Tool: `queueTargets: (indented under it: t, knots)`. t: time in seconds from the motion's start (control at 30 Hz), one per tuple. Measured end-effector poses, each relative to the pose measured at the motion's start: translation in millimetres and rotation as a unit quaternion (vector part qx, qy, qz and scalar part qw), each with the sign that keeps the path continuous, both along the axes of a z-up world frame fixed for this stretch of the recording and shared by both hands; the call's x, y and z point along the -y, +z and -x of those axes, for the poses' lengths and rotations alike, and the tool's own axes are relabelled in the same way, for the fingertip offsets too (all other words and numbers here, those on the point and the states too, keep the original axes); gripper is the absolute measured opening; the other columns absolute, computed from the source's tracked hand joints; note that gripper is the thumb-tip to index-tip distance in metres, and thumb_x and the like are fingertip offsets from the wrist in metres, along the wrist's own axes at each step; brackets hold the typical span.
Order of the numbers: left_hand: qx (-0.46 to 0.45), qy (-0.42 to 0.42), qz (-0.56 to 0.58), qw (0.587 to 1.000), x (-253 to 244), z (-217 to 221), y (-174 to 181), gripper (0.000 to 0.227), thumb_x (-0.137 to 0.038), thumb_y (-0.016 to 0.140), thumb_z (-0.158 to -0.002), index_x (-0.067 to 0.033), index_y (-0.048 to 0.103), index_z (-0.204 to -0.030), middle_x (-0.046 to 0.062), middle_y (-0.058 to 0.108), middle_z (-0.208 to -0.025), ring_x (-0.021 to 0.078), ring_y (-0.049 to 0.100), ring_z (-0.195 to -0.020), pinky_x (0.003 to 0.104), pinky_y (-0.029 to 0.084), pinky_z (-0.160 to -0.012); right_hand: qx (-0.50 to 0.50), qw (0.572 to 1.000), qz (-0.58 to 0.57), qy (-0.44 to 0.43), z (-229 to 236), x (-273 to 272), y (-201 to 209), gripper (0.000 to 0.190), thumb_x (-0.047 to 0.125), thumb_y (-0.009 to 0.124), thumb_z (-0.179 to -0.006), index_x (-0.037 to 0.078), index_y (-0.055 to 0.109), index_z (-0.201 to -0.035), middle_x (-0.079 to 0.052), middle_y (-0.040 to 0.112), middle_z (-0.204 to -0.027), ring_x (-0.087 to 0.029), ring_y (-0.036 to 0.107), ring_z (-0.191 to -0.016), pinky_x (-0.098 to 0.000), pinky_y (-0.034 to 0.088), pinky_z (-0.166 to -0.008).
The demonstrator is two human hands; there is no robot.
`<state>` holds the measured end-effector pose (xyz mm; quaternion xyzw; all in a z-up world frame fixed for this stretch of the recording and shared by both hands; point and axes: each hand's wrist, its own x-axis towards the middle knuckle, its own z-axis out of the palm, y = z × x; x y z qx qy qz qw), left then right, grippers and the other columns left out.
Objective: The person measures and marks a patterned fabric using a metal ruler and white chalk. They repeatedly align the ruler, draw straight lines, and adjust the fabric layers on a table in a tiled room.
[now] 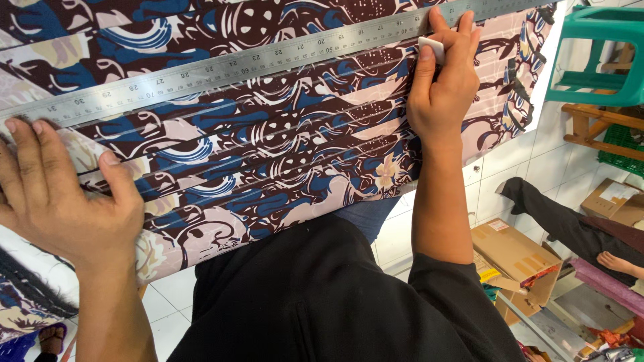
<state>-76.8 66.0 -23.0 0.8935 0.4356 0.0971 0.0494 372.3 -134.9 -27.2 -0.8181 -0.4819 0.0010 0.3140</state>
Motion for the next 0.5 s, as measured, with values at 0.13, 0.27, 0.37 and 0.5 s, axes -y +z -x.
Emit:
queueTargets:
  t: [0.13, 0.27, 0.37, 0.5]
  knots:
    - [0.008, -0.006, 0.001, 1.000, -2.0, -3.5, 5.1, 0.057, -0.024, 0.053, -0.105, 0.0126, 0.058, -0.148, 0.026, 0.051, -0.159, 0.0422, 0.047, -0.151, 0.047, 0.033, -0.122, 0.000, 1.000, 0.007, -0.008, 0.4, -1.7, -1.0, 0.038, 0.009, 0.053, -0.120, -0.002, 0.040, -0.154, -0.010, 0.070, -0.143, -0.033, 0.075, -0.125, -0.0511, 0.023, -0.131]
    - [0.003, -0.014, -0.006, 1.000, -2.7, -4.7, 5.1, 0.056, -0.023, 0.052, -0.105, 0.0121, 0.057, -0.148, 0.026, 0.050, -0.159, 0.0404, 0.047, -0.149, 0.045, 0.035, -0.124, -0.007, 1.000, 0.001, -0.011, 0.6, -4.3, 0.7, 0.033, 0.009, 0.052, -0.116, -0.006, 0.044, -0.144, -0.013, 0.070, -0.143, -0.039, 0.065, -0.134, -0.0571, 0.021, -0.131]
    - [0.025, -0.011, 0.010, 1.000, -1.9, -4.7, 4.9, 0.056, -0.023, 0.052, -0.105, 0.0133, 0.057, -0.148, 0.027, 0.051, -0.158, 0.0420, 0.048, -0.151, 0.046, 0.036, -0.123, 0.014, 1.000, 0.018, -0.012, 0.1, -6.2, 2.6, 0.021, 0.008, 0.052, -0.116, 0.000, 0.059, -0.134, -0.017, 0.067, -0.146, -0.048, 0.046, -0.151, -0.0565, 0.019, -0.129]
    - [0.005, -0.022, -0.005, 1.000, -3.4, -4.6, 6.6, 0.056, -0.022, 0.051, -0.105, 0.0127, 0.056, -0.149, 0.027, 0.050, -0.159, 0.0409, 0.047, -0.149, 0.045, 0.035, -0.124, -0.012, 1.000, 0.004, -0.018, 0.7, -9.0, 4.7, 0.019, 0.009, 0.052, -0.115, -0.002, 0.059, -0.129, -0.018, 0.067, -0.145, -0.050, 0.039, -0.151, -0.0609, 0.018, -0.131]
